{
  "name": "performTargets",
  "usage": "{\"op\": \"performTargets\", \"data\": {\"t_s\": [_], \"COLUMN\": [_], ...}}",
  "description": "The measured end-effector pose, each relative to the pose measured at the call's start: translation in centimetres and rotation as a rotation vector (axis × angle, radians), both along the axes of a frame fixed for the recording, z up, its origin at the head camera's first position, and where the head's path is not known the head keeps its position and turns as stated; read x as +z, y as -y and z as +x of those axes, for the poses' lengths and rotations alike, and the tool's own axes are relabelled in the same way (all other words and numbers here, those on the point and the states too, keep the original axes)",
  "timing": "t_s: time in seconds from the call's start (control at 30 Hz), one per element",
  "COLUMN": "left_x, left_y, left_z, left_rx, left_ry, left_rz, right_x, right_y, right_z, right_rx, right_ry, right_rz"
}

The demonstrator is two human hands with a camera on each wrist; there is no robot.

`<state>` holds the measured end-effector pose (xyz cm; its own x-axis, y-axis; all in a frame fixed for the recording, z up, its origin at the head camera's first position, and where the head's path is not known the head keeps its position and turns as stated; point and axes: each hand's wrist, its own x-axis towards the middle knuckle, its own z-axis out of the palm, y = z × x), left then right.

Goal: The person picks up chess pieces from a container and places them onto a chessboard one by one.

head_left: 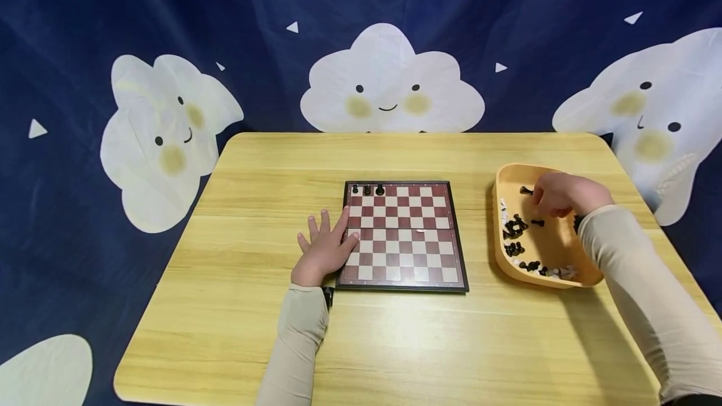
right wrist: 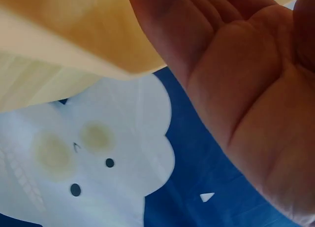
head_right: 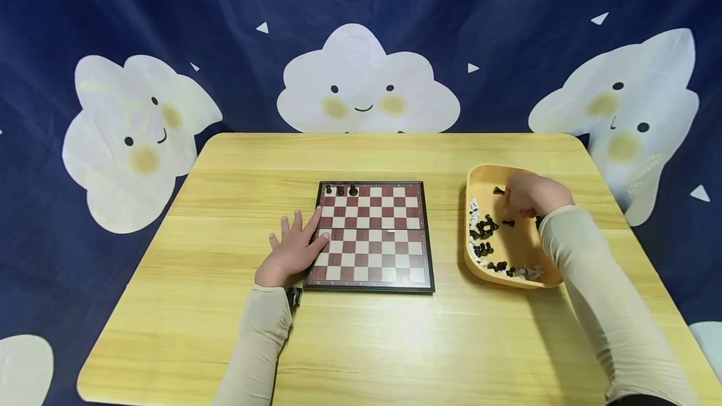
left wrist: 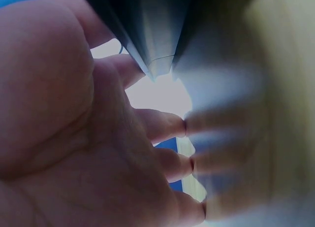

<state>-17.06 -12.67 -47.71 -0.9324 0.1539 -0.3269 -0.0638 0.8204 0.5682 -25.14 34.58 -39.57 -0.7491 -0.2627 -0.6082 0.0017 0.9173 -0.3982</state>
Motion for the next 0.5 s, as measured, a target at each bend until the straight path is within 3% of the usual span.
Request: {"op": "performTargets", "data": {"t_s": [0.3, 0.5], "left_x": [0.0, -0.1], "left_y": [0.2, 0.0], "left_z": [0.1, -0.1], "left_rx": [0.005, 0.005], "left_ry": [-0.003, 0.005], "left_rz": [0.008, -0.007], "right_x": [0.3, 0.1], "right_y": [1.2, 2.0], "right_z": [0.2, 1.1], "right_rx": [0.072, 0.094], "right_ry": [-0.068, -0.055], "right_rz": [0.086, 0.105]}}
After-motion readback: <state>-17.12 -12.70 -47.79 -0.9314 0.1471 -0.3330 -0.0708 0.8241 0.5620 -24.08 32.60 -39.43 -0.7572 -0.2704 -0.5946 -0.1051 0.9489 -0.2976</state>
